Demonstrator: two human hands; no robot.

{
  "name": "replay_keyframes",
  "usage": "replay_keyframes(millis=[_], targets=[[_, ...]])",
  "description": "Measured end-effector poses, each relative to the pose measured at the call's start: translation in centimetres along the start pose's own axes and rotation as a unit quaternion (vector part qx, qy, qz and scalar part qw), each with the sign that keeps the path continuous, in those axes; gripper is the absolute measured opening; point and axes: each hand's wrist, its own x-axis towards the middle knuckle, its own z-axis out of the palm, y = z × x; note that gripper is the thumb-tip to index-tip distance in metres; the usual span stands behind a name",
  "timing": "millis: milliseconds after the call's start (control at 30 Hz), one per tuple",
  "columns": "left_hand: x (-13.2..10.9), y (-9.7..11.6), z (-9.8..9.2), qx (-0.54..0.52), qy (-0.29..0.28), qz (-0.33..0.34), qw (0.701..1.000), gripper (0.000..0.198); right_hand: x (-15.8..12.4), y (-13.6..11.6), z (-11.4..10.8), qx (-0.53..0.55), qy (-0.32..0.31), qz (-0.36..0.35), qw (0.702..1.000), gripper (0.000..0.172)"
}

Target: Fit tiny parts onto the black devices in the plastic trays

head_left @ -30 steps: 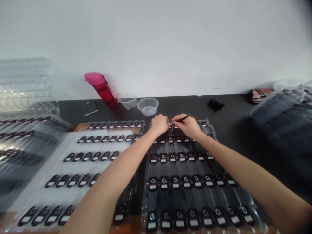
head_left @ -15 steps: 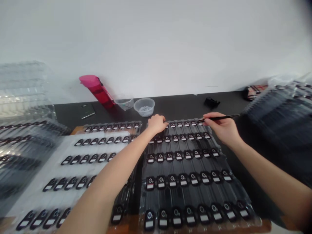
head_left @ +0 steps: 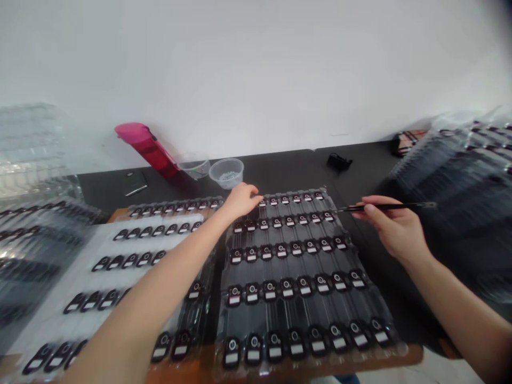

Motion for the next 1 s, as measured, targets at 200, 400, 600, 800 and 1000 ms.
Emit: replay_keyframes(millis=[200,400,600,800,1000], targets=[[-9.4,0.4,-3.9,-0.029,-0.043,0.041,0.998,0.032,-1.7,-0.1,-0.7,0.032,0.041,-0.005,0.999,0.023],[-19.1,0.7,-4.5,-0.013,-0.107,-0.005,0.994,0.040,-3.0,-0.5,0.5,-0.050,0.113,-0.035,0.992,0.018],[-21.0,0.7,-2.9,-0.025,-0.119,-0.045,0.992,0.045,-3.4,0.4,1.0,-0.035,0.058,0.002,0.998,0.032],[-21.0,1.3,-2.1,-0.048,-0.132,-0.073,0.987,0.047,-3.2,2.3,0.8,-0.026,0.037,0.046,0.998,0.046],[-21.6,1.4,-1.8,-0.072,-0.140,-0.074,0.985,0.052,-3.2,2.8,0.6,-0.017,0.025,0.056,0.998,0.044]])
